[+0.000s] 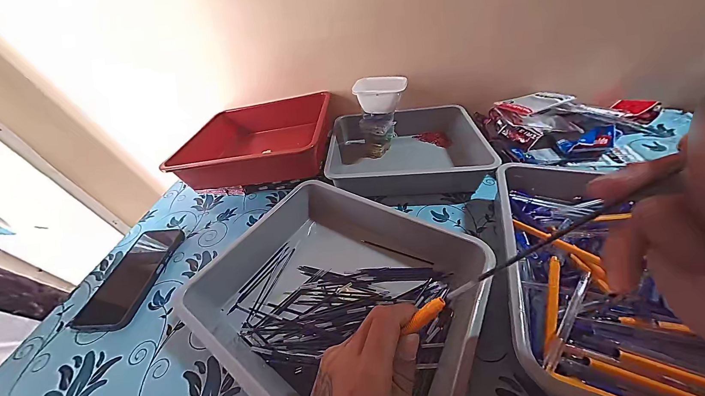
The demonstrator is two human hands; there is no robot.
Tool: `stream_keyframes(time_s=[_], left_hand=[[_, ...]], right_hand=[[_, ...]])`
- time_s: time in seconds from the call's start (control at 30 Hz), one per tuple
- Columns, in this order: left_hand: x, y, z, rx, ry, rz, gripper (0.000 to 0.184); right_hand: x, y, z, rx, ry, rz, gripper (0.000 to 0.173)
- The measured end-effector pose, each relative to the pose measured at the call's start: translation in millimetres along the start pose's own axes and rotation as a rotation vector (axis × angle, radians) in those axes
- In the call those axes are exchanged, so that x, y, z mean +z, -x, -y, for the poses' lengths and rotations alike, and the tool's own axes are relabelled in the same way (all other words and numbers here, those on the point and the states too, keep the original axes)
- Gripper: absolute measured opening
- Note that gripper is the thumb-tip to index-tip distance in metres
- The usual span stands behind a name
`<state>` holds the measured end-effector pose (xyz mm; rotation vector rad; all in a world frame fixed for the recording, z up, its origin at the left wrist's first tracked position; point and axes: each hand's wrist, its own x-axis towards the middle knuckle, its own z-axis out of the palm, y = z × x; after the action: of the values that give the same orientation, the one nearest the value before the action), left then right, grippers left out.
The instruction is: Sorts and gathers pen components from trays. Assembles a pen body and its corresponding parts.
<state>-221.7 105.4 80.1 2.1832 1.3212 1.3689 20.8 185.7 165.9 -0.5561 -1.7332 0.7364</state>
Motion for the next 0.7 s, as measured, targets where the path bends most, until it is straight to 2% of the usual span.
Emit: stream_keyframes(time_s=[0.7], left_hand=[[2.6, 0.9, -5.0, 0.024, -0.036, 0.016, 0.037]], right_hand=[[7.6, 3.4, -6.9, 0.064, 0.025, 0.011, 0.011]])
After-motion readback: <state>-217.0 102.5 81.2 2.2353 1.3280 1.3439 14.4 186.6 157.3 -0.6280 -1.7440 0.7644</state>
